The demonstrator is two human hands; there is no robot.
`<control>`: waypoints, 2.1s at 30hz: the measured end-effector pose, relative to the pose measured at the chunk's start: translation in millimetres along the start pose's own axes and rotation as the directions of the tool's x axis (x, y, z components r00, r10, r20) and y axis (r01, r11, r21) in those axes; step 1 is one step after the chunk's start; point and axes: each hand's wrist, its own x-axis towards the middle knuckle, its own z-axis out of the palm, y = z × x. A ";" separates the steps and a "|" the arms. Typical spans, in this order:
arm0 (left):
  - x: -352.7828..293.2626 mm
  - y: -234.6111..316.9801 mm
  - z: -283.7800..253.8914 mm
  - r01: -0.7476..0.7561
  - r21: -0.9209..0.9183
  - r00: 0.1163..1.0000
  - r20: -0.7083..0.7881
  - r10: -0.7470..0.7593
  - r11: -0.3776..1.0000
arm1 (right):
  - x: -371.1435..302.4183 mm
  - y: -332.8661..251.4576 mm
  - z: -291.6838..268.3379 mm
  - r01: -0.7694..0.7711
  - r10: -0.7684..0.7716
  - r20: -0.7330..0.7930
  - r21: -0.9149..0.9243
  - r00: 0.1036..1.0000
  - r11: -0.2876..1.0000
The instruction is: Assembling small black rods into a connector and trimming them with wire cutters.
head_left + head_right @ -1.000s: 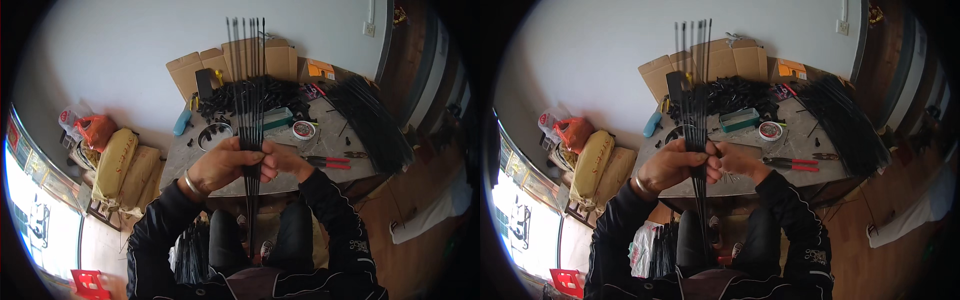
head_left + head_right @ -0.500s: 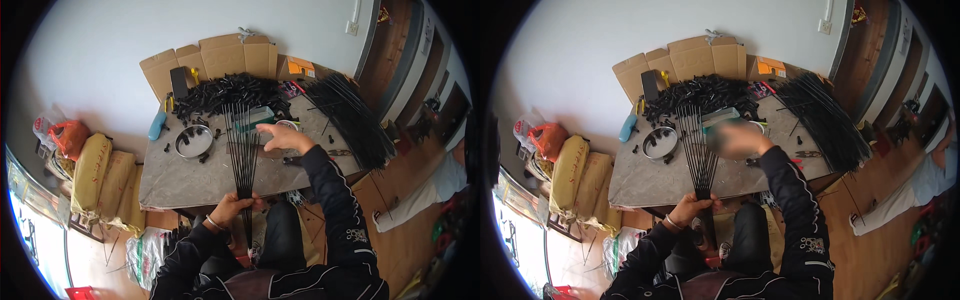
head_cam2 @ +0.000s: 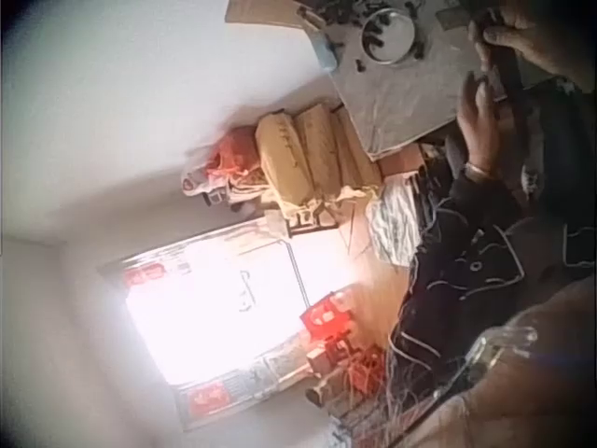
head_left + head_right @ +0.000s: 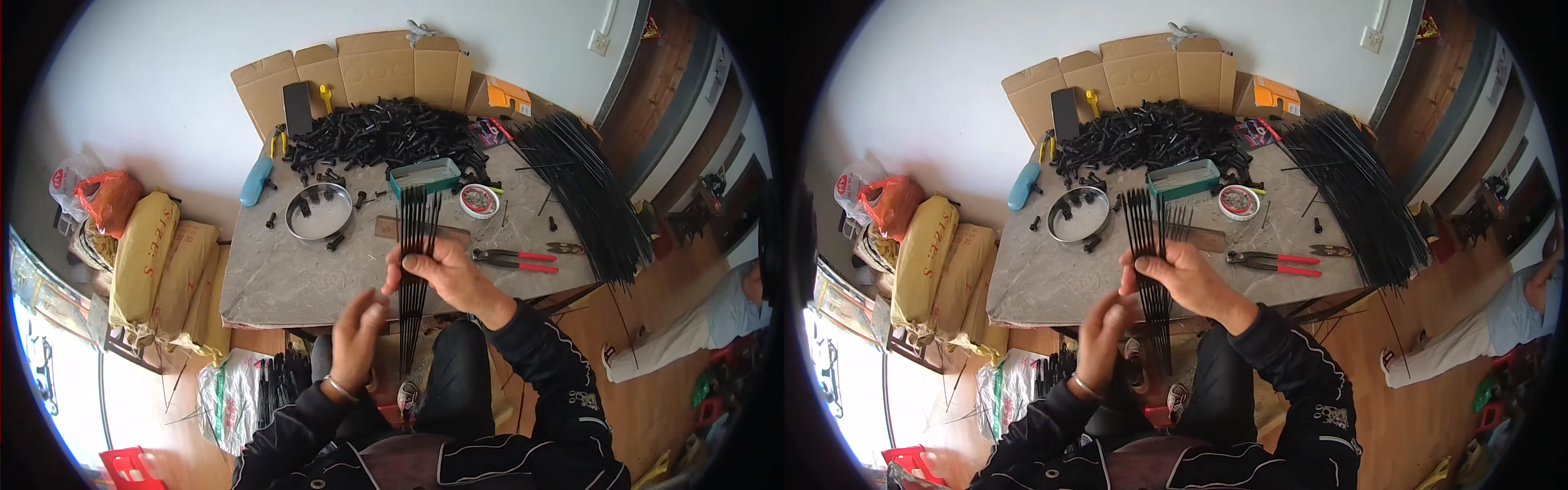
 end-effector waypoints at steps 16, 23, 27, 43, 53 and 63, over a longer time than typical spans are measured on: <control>57.2 90.9 52.6 -0.295 0.143 0.859 0.472 0.197 0.945 | 80.0 18.0 -167.3 -0.298 0.068 -0.347 -0.670 0.936 0.680; 58.1 89.7 52.2 -0.211 -0.024 0.831 0.522 0.192 0.977 | 139.4 57.3 -189.4 -0.290 0.058 -0.297 -0.951 0.953 -0.105; 57.6 87.8 49.6 -0.132 -0.083 0.839 0.521 0.156 0.988 | 139.6 59.4 -188.6 -0.156 -0.037 -0.151 -0.946 0.988 -0.283; 54.2 83.8 57.2 -0.105 -0.102 0.858 0.493 0.142 0.989 | -25.7 -93.8 -21.3 0.254 -0.422 0.029 -0.836 0.906 0.487; 52.3 85.0 65.2 -0.133 -0.116 0.846 0.505 0.174 0.984 | -41.1 -90.1 -9.7 0.214 -0.469 0.011 -0.899 0.883 0.382; 53.9 86.7 67.4 -0.124 -0.077 0.821 0.552 0.146 0.989 | -38.7 -110.8 -13.4 0.269 -0.483 0.170 -0.953 0.859 0.142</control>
